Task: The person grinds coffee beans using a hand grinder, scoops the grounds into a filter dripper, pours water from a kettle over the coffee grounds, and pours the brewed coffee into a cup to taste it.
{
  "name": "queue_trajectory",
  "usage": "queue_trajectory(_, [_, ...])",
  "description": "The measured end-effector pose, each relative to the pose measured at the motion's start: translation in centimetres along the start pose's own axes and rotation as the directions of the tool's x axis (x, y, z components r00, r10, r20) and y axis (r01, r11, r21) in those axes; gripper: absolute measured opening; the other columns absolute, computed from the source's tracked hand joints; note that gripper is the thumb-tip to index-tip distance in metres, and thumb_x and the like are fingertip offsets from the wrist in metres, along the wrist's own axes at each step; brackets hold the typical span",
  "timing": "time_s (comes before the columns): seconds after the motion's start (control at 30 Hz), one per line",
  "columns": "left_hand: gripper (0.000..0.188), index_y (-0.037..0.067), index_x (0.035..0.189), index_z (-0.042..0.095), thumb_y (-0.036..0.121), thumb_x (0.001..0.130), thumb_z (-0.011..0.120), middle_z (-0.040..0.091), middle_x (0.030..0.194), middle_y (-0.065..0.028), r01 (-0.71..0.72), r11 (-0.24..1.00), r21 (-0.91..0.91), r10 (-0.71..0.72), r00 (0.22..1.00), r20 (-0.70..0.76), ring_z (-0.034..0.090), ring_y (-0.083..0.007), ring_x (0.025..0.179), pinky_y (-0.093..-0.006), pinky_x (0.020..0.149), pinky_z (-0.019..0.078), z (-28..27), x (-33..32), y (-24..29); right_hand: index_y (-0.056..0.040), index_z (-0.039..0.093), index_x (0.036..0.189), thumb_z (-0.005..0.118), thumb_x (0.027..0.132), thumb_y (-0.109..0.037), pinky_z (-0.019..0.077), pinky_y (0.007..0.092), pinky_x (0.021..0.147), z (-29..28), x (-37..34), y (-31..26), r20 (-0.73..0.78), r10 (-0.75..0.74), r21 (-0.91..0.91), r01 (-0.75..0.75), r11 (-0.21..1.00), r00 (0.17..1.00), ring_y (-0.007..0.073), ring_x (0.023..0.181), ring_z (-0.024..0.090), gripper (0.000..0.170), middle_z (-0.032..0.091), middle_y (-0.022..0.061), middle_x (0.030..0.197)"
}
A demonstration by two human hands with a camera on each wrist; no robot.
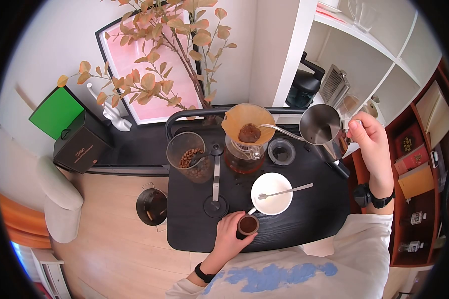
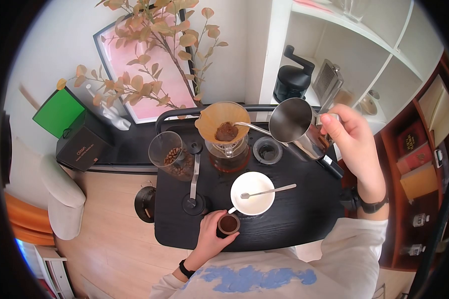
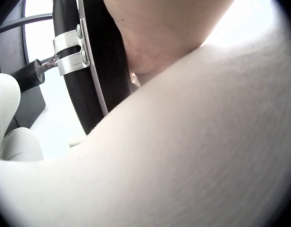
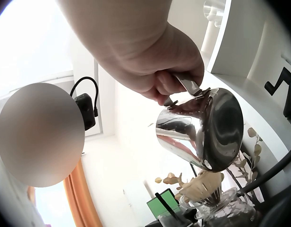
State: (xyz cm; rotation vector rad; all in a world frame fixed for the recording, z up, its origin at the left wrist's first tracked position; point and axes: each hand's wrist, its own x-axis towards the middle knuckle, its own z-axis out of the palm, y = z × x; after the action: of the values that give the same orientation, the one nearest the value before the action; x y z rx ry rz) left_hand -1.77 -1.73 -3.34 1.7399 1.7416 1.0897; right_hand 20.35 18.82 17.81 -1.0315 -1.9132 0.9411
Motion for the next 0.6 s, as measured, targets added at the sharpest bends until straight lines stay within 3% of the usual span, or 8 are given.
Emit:
queue_trajectory(0.2, [0.064, 0.006, 0.116, 0.046, 0.019, 0.062, 0.079, 0.051, 0.114, -0.0112, -0.001, 1.000, 0.008, 0.001, 1.000, -0.004, 0.047, -0.0287, 0.107, -0.0401, 0.093, 0.0341, -0.1, 0.0, 0.1, -0.0029, 0.056, 0.081, 0.054, 0.090, -0.023, 0.0377, 0.0194, 0.064, -0.4, -0.6, 0.8, -0.033, 0.006, 0.061, -0.004, 0.998, 0.999, 0.0048, 0.067, 0.048, 0.022, 0.054, -0.0018, 0.071])
queue_trajectory(0.4, [0.064, 0.006, 0.116, 0.046, 0.019, 0.062, 0.078, 0.051, 0.113, -0.0111, -0.003, 1.000, 0.009, 0.003, 1.000, -0.014, 0.048, -0.0288, 0.107, -0.0402, 0.093, 0.0342, -0.1, 0.0, 0.3, -0.0046, 0.055, 0.078, 0.051, 0.091, -0.024, 0.0361, 0.0192, 0.063, -0.3, -0.7, 2.9, -0.078, 0.082, 0.323, -0.053, 0.945, 0.994, 0.0034, 0.062, 0.042, 0.023, 0.048, -0.0039, 0.065])
queue_trajectory(0.5, [0.064, 0.006, 0.116, 0.046, 0.019, 0.062, 0.078, 0.052, 0.113, -0.0108, -0.003, 1.000, 0.015, 0.003, 1.000, -0.019, 0.048, -0.0286, 0.106, -0.0399, 0.092, 0.0345, 0.0, -0.1, 0.3, -0.0053, 0.054, 0.076, 0.047, 0.092, -0.021, 0.0325, 0.0205, 0.061, -0.1, -0.7, 4.4, -0.006, 0.105, 0.588, -0.082, 0.805, 0.994, 0.0057, 0.056, 0.031, 0.023, 0.037, -0.0060, 0.059])
queue_trajectory(0.6, [0.062, 0.005, 0.115, 0.047, 0.020, 0.063, 0.078, 0.052, 0.113, -0.0109, -0.008, 1.000, 0.019, 0.009, 1.000, -0.028, 0.048, -0.0284, 0.106, -0.0393, 0.091, 0.0351, 0.0, -0.1, 0.3, -0.0063, 0.051, 0.074, 0.046, 0.093, -0.023, 0.0344, 0.0229, 0.066, -0.1, -1.2, 5.1, 0.051, 0.128, 0.673, -0.129, 0.729, 0.990, 0.0068, 0.058, 0.033, 0.026, 0.036, -0.0055, 0.058])
